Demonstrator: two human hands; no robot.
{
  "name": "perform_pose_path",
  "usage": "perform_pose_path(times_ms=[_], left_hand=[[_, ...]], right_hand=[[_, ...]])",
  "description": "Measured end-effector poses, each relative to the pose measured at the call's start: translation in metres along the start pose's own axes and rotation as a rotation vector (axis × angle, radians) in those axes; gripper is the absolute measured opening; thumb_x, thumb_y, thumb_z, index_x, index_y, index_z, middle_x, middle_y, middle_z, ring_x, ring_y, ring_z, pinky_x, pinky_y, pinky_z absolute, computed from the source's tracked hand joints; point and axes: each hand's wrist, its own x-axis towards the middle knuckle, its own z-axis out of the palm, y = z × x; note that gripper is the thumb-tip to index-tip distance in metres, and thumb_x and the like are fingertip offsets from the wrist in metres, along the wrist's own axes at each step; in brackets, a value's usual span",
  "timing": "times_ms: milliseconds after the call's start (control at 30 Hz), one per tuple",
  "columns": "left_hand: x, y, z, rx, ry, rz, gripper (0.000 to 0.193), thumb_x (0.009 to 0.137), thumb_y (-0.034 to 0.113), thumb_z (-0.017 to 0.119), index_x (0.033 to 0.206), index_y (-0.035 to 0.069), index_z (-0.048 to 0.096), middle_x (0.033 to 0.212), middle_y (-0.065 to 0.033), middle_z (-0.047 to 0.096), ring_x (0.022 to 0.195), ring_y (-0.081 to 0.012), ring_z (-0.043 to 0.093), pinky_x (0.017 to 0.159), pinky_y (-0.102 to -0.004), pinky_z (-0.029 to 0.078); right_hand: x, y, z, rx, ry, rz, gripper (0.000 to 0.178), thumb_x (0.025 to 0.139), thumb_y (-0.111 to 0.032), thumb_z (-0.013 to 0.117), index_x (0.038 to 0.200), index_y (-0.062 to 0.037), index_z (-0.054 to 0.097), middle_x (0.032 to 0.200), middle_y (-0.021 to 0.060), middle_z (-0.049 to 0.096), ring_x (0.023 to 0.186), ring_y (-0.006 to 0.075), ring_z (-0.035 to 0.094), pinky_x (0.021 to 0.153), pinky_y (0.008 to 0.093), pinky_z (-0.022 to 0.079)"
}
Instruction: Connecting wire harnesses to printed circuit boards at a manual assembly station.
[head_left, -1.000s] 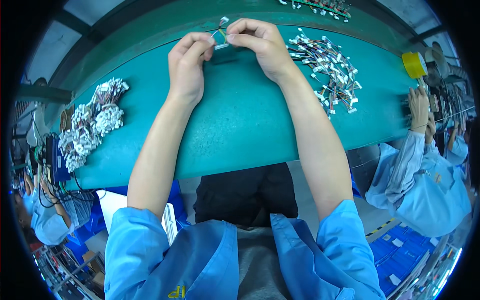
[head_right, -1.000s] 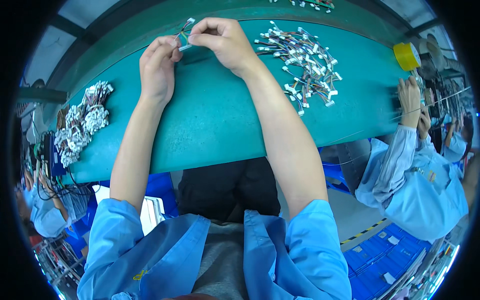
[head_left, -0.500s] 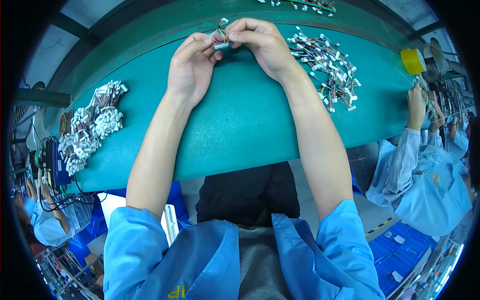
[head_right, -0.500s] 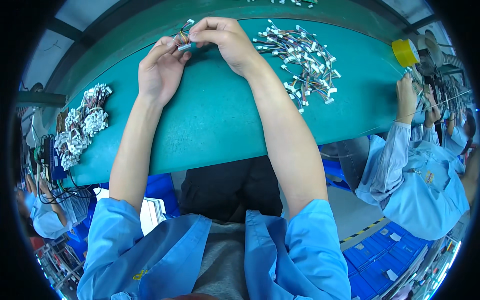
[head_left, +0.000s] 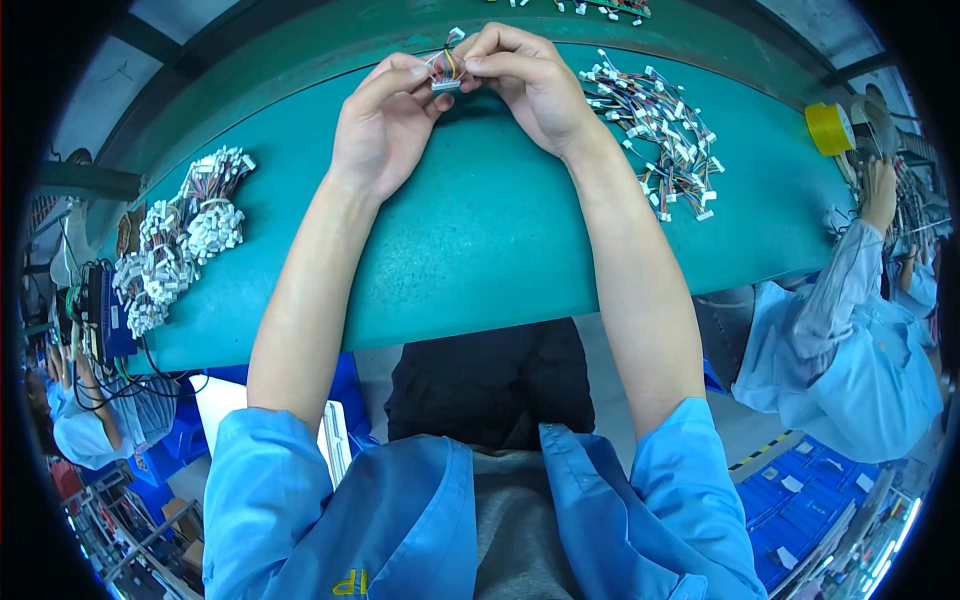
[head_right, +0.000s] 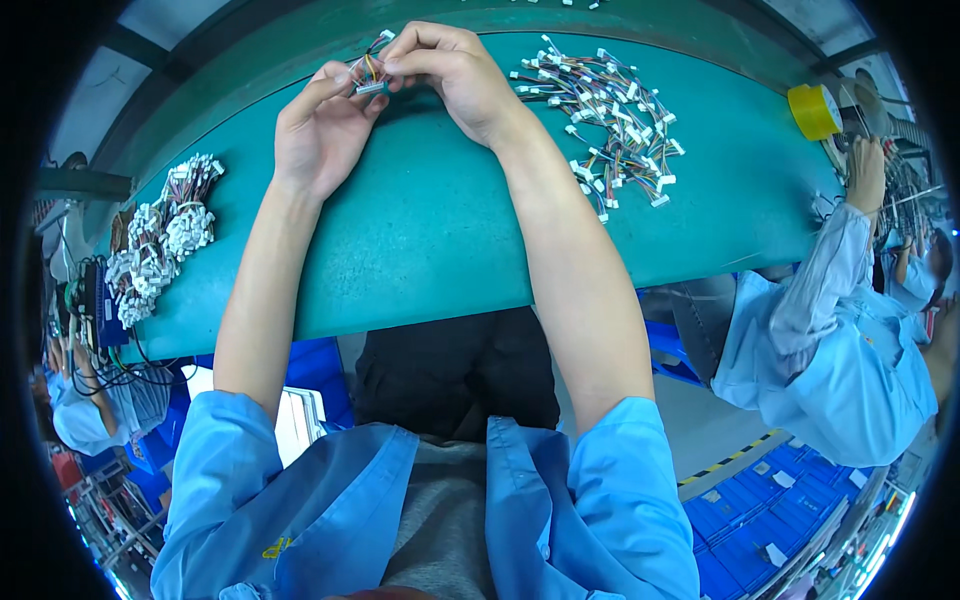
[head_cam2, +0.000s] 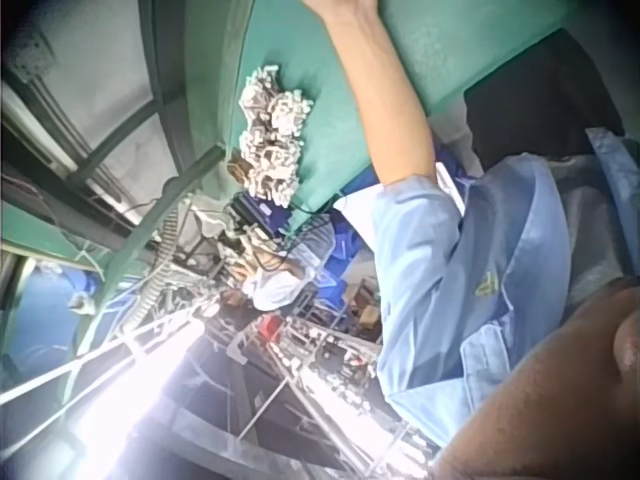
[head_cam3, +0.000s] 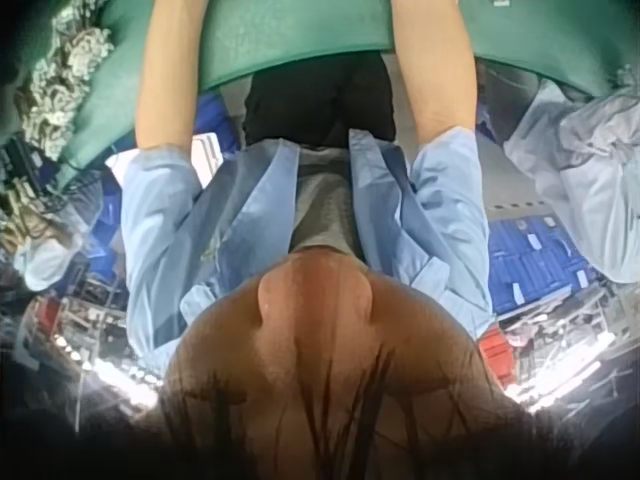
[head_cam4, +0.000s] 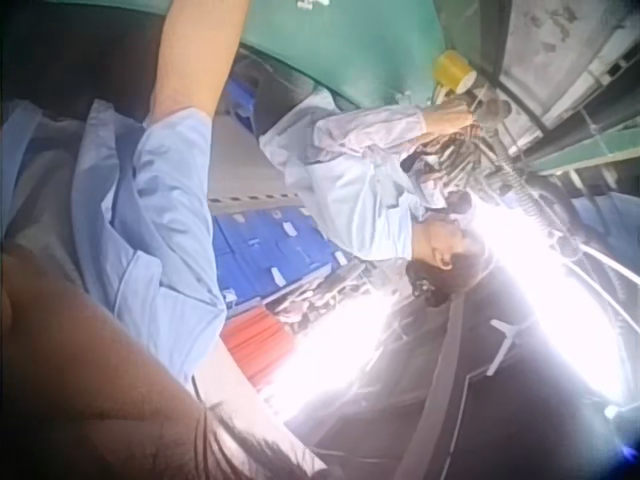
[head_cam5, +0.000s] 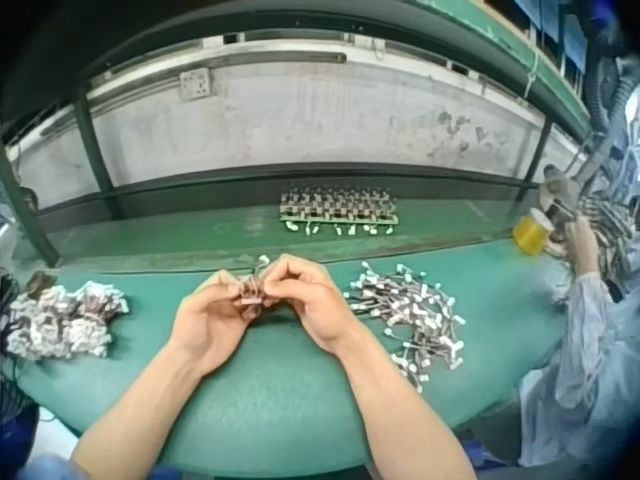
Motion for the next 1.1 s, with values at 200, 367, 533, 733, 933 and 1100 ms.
perform_pose_path(times_ms=[200,367,533,733,933,1100], left_hand=[[0.002,0.0,-0.003,-0.032,-0.018,-0.025,0.013,0.096,0.012,0.058,0.092,0.004,0.067,0.106,-0.016,0.07,0.101,-0.0244,0.062,0.088,-0.0328,0.041],[0.0,0.003,-0.005,-0.05,-0.028,-0.042,0.013,0.095,0.014,0.058,0.093,0.004,0.068,0.106,-0.0158,0.07,0.1,-0.0243,0.062,0.088,-0.033,0.041],[0.002,0.001,-0.007,-0.058,0.01,-0.041,0.014,0.095,0.014,0.059,0.094,0.005,0.069,0.106,-0.0148,0.07,0.101,-0.0242,0.061,0.088,-0.033,0.041],[0.003,0.0,-0.007,-0.052,0.008,-0.041,0.014,0.095,0.014,0.059,0.094,0.005,0.07,0.106,-0.0142,0.07,0.101,-0.0228,0.061,0.088,-0.0329,0.041],[0.004,0.0,-0.01,-0.048,0.037,-0.039,0.015,0.097,0.015,0.058,0.097,0.005,0.069,0.11,-0.0147,0.07,0.104,-0.0233,0.061,0.091,-0.0339,0.04],[0.003,-0.001,-0.009,-0.015,0.051,-0.026,0.014,0.097,0.015,0.059,0.1,0.005,0.069,0.111,-0.0138,0.069,0.103,-0.0226,0.061,0.089,-0.0336,0.041]], right_hand=[[0.0,-0.001,-0.001,-0.007,-0.003,0.003,0.01,0.093,-0.011,0.061,0.089,-0.003,0.066,0.105,0.0107,0.067,0.092,0.0158,0.058,0.086,0.0278,0.045],[0.0,0.0,0.002,-0.02,-0.01,0.014,0.01,0.094,-0.011,0.061,0.092,-0.0037,0.067,0.1,0.0095,0.067,0.089,0.0151,0.058,0.086,0.0273,0.045],[-0.001,-0.001,0.001,-0.023,0.007,0.059,0.009,0.094,-0.011,0.06,0.092,-0.0045,0.067,0.095,0.0077,0.066,0.087,0.0139,0.059,0.084,0.0259,0.045],[-0.001,0.0,0.002,-0.062,0.025,0.06,0.01,0.095,-0.012,0.06,0.094,-0.0043,0.067,0.09,0.0062,0.065,0.084,0.0127,0.06,0.082,0.0242,0.046],[-0.001,0.001,0.004,-0.143,0.057,0.036,0.011,0.096,-0.012,0.06,0.096,-0.0034,0.067,0.09,0.0063,0.065,0.084,0.0121,0.06,0.082,0.024,0.046],[0.0,0.001,0.004,-0.166,0.067,0.032,0.012,0.095,-0.013,0.061,0.096,-0.0032,0.068,0.088,0.0061,0.065,0.082,0.0114,0.059,0.08,0.0236,0.046]])
